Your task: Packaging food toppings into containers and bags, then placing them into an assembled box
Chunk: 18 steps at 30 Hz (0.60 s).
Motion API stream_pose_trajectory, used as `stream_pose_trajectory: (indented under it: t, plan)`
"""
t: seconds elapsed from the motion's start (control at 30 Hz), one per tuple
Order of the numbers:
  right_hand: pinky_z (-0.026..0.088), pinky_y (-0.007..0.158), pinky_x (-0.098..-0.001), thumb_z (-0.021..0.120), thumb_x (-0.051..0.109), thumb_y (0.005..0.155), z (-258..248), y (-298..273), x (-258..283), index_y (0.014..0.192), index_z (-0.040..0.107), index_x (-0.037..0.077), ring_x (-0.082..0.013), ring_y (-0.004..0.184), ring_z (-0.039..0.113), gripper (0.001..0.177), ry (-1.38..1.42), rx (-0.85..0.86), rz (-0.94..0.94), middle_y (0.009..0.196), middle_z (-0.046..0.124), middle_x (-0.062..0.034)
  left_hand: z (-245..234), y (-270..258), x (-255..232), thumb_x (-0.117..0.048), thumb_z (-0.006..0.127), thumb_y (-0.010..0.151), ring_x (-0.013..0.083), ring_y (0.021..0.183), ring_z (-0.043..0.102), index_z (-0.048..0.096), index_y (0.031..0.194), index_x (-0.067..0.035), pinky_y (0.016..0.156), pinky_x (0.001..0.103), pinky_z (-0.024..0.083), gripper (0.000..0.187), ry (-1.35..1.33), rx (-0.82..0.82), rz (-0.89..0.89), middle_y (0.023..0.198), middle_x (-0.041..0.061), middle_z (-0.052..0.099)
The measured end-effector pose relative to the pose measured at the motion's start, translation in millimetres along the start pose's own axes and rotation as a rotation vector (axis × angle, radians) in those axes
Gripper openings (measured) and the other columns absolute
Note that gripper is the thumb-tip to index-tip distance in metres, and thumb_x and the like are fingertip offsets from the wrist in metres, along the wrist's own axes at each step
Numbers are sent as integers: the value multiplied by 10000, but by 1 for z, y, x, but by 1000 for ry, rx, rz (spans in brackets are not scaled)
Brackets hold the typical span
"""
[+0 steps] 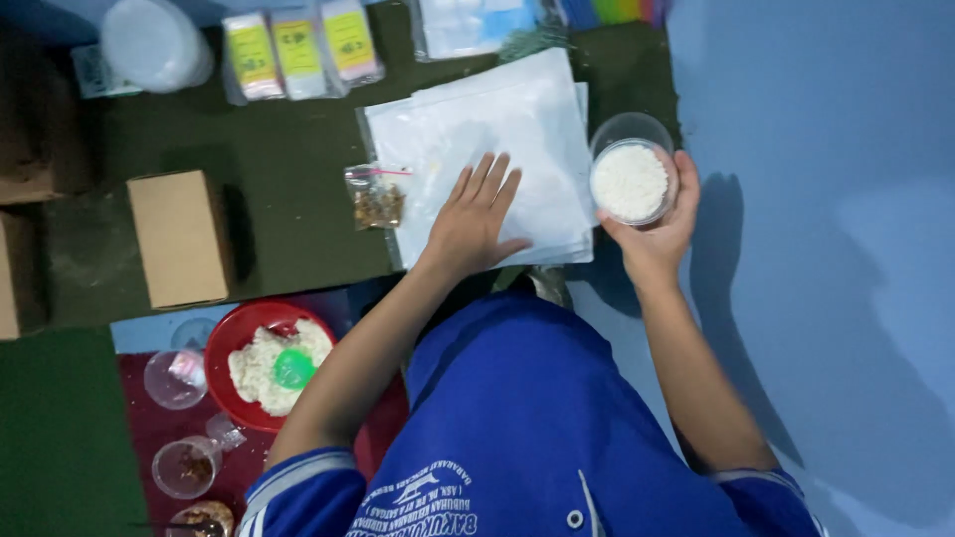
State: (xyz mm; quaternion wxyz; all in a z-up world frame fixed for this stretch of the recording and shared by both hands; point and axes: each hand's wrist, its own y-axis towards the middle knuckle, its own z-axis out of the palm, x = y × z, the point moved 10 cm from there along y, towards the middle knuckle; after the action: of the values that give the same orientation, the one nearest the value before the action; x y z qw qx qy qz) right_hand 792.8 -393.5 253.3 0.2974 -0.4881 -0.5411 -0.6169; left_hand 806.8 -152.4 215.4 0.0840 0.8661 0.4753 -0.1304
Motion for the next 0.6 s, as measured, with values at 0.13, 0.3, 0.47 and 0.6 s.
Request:
stream_pose_trajectory:
  t: [0.13, 0.3, 0.47, 0.6]
  plan:
    - [328, 1237, -425, 998, -102, 566, 54, -5, -22, 1493, 368, 23, -305, 1440, 482, 1128, 62, -5, 63, 1479, 491, -205, 18, -56, 35, -679, 722, 803, 394, 1545, 259, 357, 1595, -73, 1256, 549, 237, 1062, 40, 116, -8, 1640, 215, 322]
    - [471, 1105, -418, 884, -193, 648, 106, -14, -27, 1254, 440, 150, -211, 1274, 577, 826, 395, -102, 230, 1337, 566, -37, 33, -91, 62, -715, 677, 795, 402, 1517, 311, 458, 1545, -140, 1219, 557, 300, 971, 43, 98, 48, 1624, 181, 368]
    - [563, 1069, -456, 856, -108, 719, 130, -13, -49, 1308, 496, 156, -259, 1288, 635, 739, 675, -35, 319, 1406, 637, -118, 22, -97, 67, -684, 681, 808, 423, 1520, 292, 443, 1550, -159, 1219, 553, 299, 940, 5, 95, 72, 1632, 190, 335]
    - [603, 1056, -456, 818, 35, 842, 134, -5, -47, 1448, 530, 166, -274, 1276, 633, 684, 545, 37, 289, 1396, 614, -90, 27, -99, 69, -650, 699, 821, 430, 1541, 243, 411, 1571, -152, 1236, 545, 277, 945, -6, 142, 83, 1661, 201, 279]
